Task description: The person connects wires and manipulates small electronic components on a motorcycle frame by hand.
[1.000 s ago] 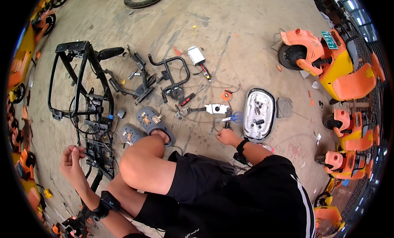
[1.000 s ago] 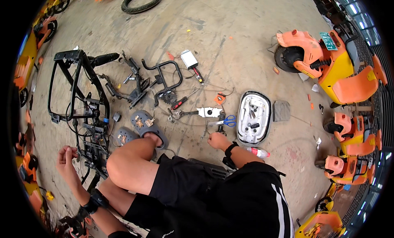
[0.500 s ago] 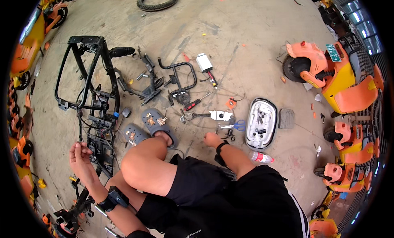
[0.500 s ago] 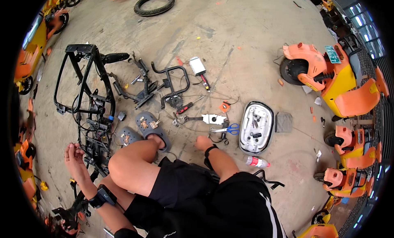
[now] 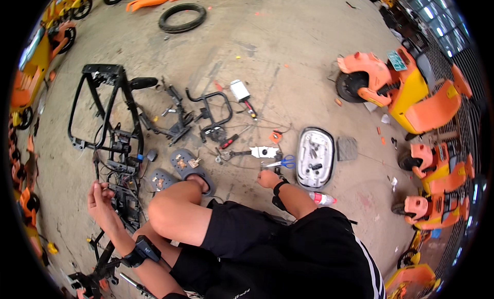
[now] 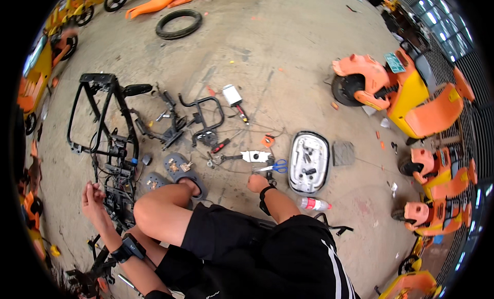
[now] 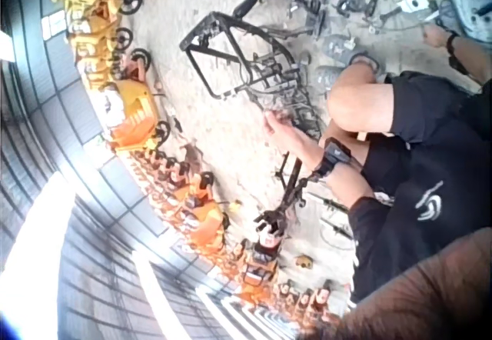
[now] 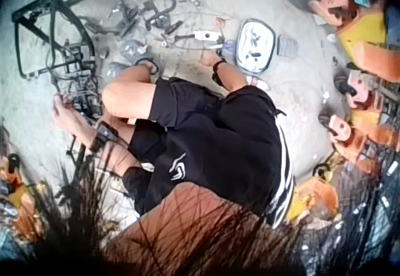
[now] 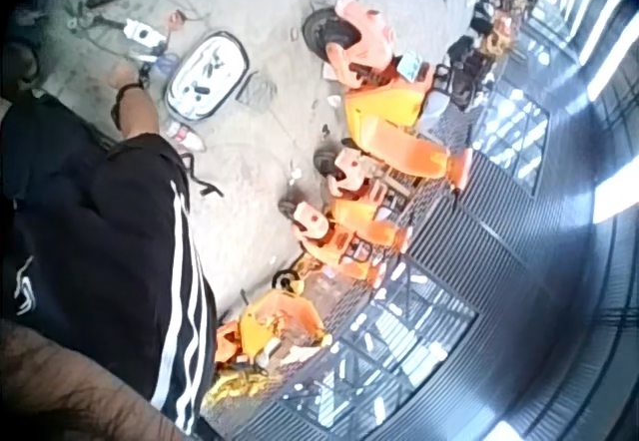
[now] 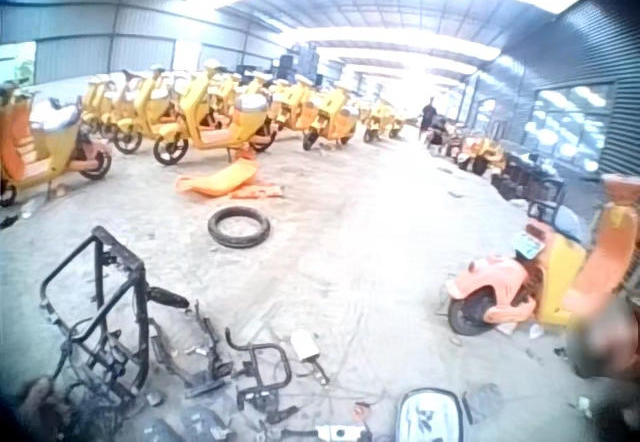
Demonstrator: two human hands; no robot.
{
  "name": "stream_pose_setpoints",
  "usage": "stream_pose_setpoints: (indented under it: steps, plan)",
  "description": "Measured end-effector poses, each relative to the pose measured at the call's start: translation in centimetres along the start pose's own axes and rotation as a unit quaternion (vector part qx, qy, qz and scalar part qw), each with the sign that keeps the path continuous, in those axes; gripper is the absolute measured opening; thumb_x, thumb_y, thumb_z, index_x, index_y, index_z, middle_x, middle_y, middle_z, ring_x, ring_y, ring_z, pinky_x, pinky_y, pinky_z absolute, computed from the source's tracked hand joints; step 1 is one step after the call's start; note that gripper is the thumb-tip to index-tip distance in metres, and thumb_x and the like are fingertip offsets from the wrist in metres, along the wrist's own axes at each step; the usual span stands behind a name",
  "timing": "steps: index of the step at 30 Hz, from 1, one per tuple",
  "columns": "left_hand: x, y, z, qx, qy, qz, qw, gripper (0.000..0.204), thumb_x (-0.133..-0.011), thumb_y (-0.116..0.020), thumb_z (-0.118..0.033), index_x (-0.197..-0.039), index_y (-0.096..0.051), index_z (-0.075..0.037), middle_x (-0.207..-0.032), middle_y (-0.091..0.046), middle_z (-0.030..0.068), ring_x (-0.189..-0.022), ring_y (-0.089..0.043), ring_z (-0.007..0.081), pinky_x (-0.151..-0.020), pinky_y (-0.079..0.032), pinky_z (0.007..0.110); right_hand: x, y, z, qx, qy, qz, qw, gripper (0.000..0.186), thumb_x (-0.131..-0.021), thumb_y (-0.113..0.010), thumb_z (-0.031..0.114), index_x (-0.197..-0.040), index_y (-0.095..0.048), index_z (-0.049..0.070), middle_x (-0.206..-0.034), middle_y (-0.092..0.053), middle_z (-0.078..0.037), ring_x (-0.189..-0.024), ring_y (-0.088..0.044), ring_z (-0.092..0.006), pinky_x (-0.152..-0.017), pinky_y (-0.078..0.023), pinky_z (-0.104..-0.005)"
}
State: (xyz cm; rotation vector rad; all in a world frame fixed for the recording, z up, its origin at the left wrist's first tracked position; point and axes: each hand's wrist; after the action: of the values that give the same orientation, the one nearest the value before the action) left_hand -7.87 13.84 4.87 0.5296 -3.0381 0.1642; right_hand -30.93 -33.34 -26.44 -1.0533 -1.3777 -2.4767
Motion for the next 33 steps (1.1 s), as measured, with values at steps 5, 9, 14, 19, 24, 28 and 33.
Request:
stream_pose_setpoints:
  steps: [5,9,14,19,24,28,33]
  plan:
    - [0.2,0.5,-0.4,-0.004,0.0,-0.001,1.0,0.023,-0.099,-0.062,-0.017,-0.113,-0.063,0.001,-0.092,-0.067,0.007,-0.07,-0.055,0.0089,-0.066,-0.05,0.023,3.7,0.8,-4.9,-0.033,-0.084,0.011,0.996,0.033,-0.084,-0.059,0.027,-0.101,-0.074,0.003,-0.105,-0.07,-0.022,-0.1,-0.066,-0.0399,-0.091,-0.052,-0.0486]
    - [-0.1,-0.1,0.3,-0.005,0.004,0.009,1.0,0.023,-0.1,-0.06,-0.016,-0.115,-0.061,0.001,-0.093,-0.067,0.0068,-0.07,-0.055,0.0088,-0.066,-0.05,0.024,8.1,-0.8,-12.0,-0.056,-0.099,-0.052,0.992,0.032,-0.081,-0.06,0.03,-0.092,-0.075,0.005,-0.092,-0.071,-0.022,-0.089,-0.067,-0.0415,-0.084,-0.054,-0.0487]
    - [0.2,-0.9,-0.2,-0.006,-0.003,-0.016,1.0,0.021,-0.1,-0.059,-0.016,-0.114,-0.059,0.0,-0.096,-0.066,0.0083,-0.072,-0.056,0.0113,-0.069,-0.051,0.025,12.4,-1.6,-15.6,-0.071,-0.152,-0.06,0.984,0.032,-0.081,-0.059,0.03,-0.095,-0.075,0.005,-0.093,-0.071,-0.023,-0.089,-0.067,-0.0417,-0.085,-0.054,-0.0485]
    - [-0.6,1.3,0.7,-0.008,0.006,-0.05,0.999,0.025,-0.101,-0.058,-0.017,-0.12,-0.057,0.0,-0.102,-0.066,0.0082,-0.077,-0.055,0.0123,-0.071,-0.049,0.026,12.0,0.2,-16.1,-0.11,-0.221,-0.224,0.943,0.029,-0.084,-0.058,0.029,-0.092,-0.075,0.007,-0.087,-0.07,-0.023,-0.084,-0.068,-0.0414,-0.08,-0.054,-0.0499]
    - [-2.2,5.5,2.0,-0.069,0.022,-0.016,0.997,0.027,-0.1,-0.058,-0.019,-0.121,-0.059,0.0,-0.109,-0.064,0.0051,-0.082,-0.054,0.012,-0.077,-0.047,0.025,6.4,3.3,-18.3,-0.16,-0.289,-0.374,0.867,0.027,-0.09,-0.057,0.028,-0.097,-0.074,0.008,-0.092,-0.07,-0.021,-0.09,-0.066,-0.0413,-0.079,-0.053,-0.0496]
    - [-2.8,9.5,1.4,-0.086,0.074,-0.034,0.993,0.029,-0.099,-0.059,-0.02,-0.122,-0.059,-0.002,-0.112,-0.064,0.0044,-0.084,-0.055,0.012,-0.08,-0.046,0.027,1.7,7.3,-19.5,-0.119,-0.37,-0.303,0.87,0.028,-0.09,-0.057,0.029,-0.105,-0.074,0.014,-0.095,-0.072,-0.018,-0.092,-0.067,-0.0405,-0.083,-0.053,-0.0495]
    - [-3.1,13.7,0.4,-0.099,0.113,-0.079,0.986,0.03,-0.1,-0.059,-0.023,-0.124,-0.059,-0.005,-0.117,-0.064,0.0022,-0.087,-0.056,0.0118,-0.084,-0.045,0.026,-2.0,9.4,-21.3,-0.107,-0.36,-0.29,0.88,0.037,-0.09,-0.058,0.024,-0.123,-0.065,0.01,-0.114,-0.064,-0.021,-0.104,-0.064,-0.0407,-0.087,-0.052,-0.0503]
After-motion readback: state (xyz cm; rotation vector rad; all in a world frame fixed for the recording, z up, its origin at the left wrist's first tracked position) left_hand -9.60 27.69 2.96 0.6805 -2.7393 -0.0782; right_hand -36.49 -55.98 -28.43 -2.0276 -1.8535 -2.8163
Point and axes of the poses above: each hand's wrist, its own x-axis away from the middle knuckle, its own y-axis out of the back of the hand, z = x × y
